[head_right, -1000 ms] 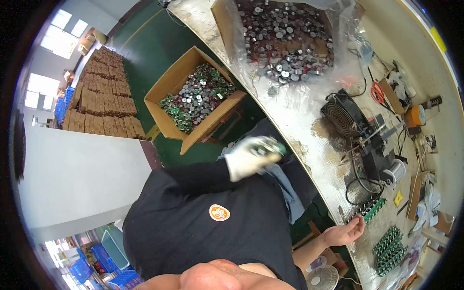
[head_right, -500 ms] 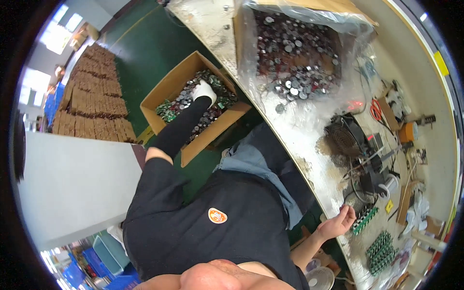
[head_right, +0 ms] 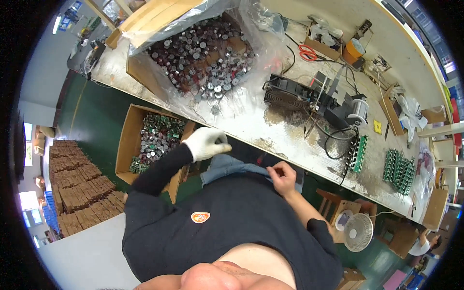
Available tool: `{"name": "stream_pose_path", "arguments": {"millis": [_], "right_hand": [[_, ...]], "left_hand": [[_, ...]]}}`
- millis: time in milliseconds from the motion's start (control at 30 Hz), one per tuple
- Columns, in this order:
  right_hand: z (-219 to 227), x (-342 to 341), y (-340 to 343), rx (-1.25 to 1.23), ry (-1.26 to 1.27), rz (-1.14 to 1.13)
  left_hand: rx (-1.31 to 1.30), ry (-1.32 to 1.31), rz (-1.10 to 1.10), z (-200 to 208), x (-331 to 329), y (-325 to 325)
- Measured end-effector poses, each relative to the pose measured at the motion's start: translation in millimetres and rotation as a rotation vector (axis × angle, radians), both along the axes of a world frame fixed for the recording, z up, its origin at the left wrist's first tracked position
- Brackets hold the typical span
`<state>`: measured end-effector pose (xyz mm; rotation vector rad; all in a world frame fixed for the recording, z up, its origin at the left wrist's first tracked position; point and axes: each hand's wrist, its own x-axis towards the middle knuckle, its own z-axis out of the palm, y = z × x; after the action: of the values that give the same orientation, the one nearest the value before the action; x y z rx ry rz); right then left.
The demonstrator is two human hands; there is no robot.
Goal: The person solders electronic components onto printed circuit boards using a specialized soldering machine.
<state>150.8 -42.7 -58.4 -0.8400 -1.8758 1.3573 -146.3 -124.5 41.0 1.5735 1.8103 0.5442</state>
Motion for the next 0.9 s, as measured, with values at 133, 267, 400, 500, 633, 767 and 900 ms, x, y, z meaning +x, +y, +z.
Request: {"name": "stream_pose_path", "arguments": {"millis": [133, 267, 400, 500, 633, 767, 900], "right_hand": [[2.8, -4.8, -5.4, -0.165, 0.096, -0.077], [6.8, 4.4, -4.7, -0.241, 0.111, -0.094], [30.3, 15.7, -2.7, -0.142, 0.045, -0.053], [38.1, 24.5, 6.1, -0.136, 0.037, -0.070], [60.8, 52.8, 25.4, -0.119, 0.108, -0.217], [67.7, 105.5, 56.1, 0.025, 0.167, -0.617], [70.2, 163.8, 116.6, 0.244, -0.135, -0.958]], "left_hand": [[0.467, 0.306, 0.550, -2.8, -21.2, -4.5], [0.457, 0.425, 0.439, -16.6, -43.5, 11.0], [0.350, 0.620, 0.217, -26.6, -53.1, 41.6], [0.440, 0.585, 0.239, -30.0, -58.3, 42.9], [0.504, 0.177, 0.623, -39.5, -73.5, 25.7], [0.635, 0.043, 0.819, 1.8, -35.0, 45.7], [0.719, -0.316, 0.902, 13.4, 3.0, 49.3]]}}
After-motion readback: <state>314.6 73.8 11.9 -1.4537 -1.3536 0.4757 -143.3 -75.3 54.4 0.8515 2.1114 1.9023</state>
